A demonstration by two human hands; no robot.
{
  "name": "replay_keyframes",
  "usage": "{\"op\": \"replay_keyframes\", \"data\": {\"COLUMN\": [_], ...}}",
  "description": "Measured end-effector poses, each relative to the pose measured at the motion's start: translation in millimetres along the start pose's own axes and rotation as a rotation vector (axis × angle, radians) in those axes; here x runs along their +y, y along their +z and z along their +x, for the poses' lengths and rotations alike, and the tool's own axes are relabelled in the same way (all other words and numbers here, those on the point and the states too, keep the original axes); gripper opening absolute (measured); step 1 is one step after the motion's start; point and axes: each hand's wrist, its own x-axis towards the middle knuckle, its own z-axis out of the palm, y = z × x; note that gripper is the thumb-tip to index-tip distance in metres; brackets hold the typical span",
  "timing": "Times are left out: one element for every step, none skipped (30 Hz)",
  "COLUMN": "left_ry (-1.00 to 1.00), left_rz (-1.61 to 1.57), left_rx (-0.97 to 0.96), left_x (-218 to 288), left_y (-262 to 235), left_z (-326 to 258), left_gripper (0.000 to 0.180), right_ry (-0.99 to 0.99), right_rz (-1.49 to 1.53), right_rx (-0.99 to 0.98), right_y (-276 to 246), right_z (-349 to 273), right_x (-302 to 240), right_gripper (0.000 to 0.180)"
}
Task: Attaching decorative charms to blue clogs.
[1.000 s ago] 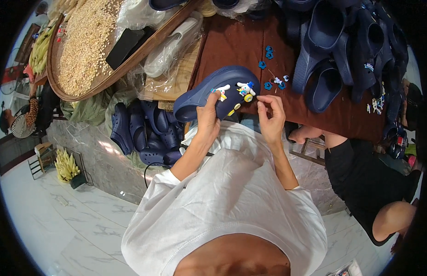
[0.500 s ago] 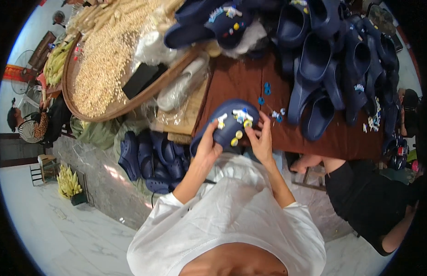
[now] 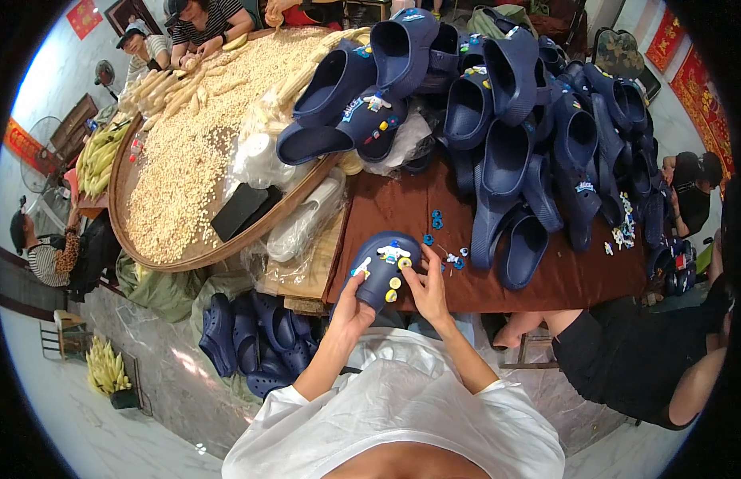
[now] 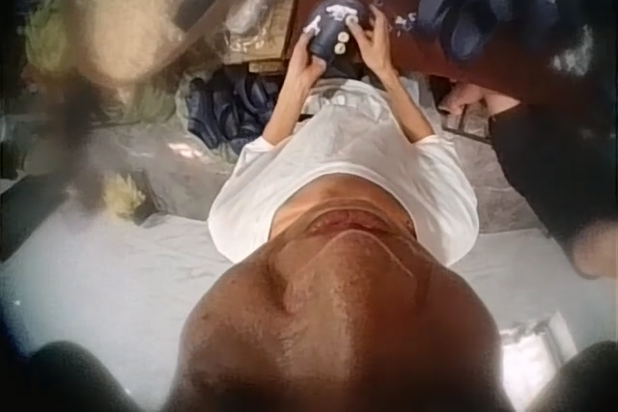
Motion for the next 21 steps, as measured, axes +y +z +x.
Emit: {"op": "replay_keyframes", "data": {"left_ry": [0.003,0.003,-0.032,-0.067,-0.076,-0.077,-0.092,-0.108,-0.125,-0.125,-0.168,-0.213,-0.254,-0.257,-0.238,-0.22,-0.3,-0.307,-0.298,-0.29,-0.331], "left_rz": [-0.012,-0.013,-0.087,-0.161,-0.2,-0.2,-0.217,-0.235,-0.276,-0.276,-0.313,-0.349,-0.341,-0.339,-0.335,-0.33,-0.374,-0.372,-0.4,-0.428,-0.446], "left_rx": [0.003,0.0,-0.03,-0.059,-0.055,-0.057,-0.074,-0.091,-0.086,-0.089,-0.128,-0.168,-0.236,-0.241,-0.238,-0.236,-0.313,-0.317,-0.323,-0.328,-0.394], "left_x": [1,4,9,13,14,15,15,15,15,14,13,13,13,13,14,15,19,19,20,21,22], "left_y": [2,5,8,10,12,17,24,29,33,34,34,38,40,45,50,53,47,53,61,67,71], "left_z": [1,2,4,6,9,9,7,6,7,10,15,16,14,13,12,12,20,19,19,19,17], "left_gripper": [0.038,0.038,0.038,0.039,0.038,0.038,0.038,0.038,0.037,0.037,0.036,0.036,0.036,0.036,0.036,0.036,0.037,0.037,0.037,0.037,0.037], "right_ry": [0.005,0.002,0.019,0.037,0.035,0.044,0.042,0.041,0.038,0.036,0.053,0.07,0.111,0.108,0.095,0.082,0.079,0.073,0.066,0.058,0.072], "right_rz": [0.051,0.049,0.04,0.032,0.011,-0.013,-0.06,-0.108,-0.193,-0.195,-0.152,-0.11,-0.072,-0.074,-0.105,-0.135,-0.137,-0.082,-0.027,0.028,0.03], "right_rx": [-0.014,-0.014,-0.021,-0.028,-0.044,-0.065,-0.114,-0.163,-0.175,-0.174,-0.179,-0.182,-0.157,-0.153,-0.128,-0.102,-0.097,-0.075,-0.055,-0.034,-0.06], "right_y": [-1,-1,-1,0,3,6,7,10,15,18,20,22,22,20,17,15,14,13,12,11,8], "right_z": [-1,-4,-9,-16,-23,-31,-40,-49,-56,-60,-63,-64,-62,-60,-58,-56,-53,-50,-47,-43,-40], "right_x": [-1,-2,-1,-1,-1,0,1,4,4,4,4,-1,-7,-7,-7,-8,-9,-9,-10,-12,-16], "right_gripper": [0.063,0.063,0.063,0.064,0.066,0.068,0.069,0.07,0.07,0.07,0.071,0.073,0.071,0.071,0.07,0.069,0.069,0.066,0.064,0.063,0.063]}}
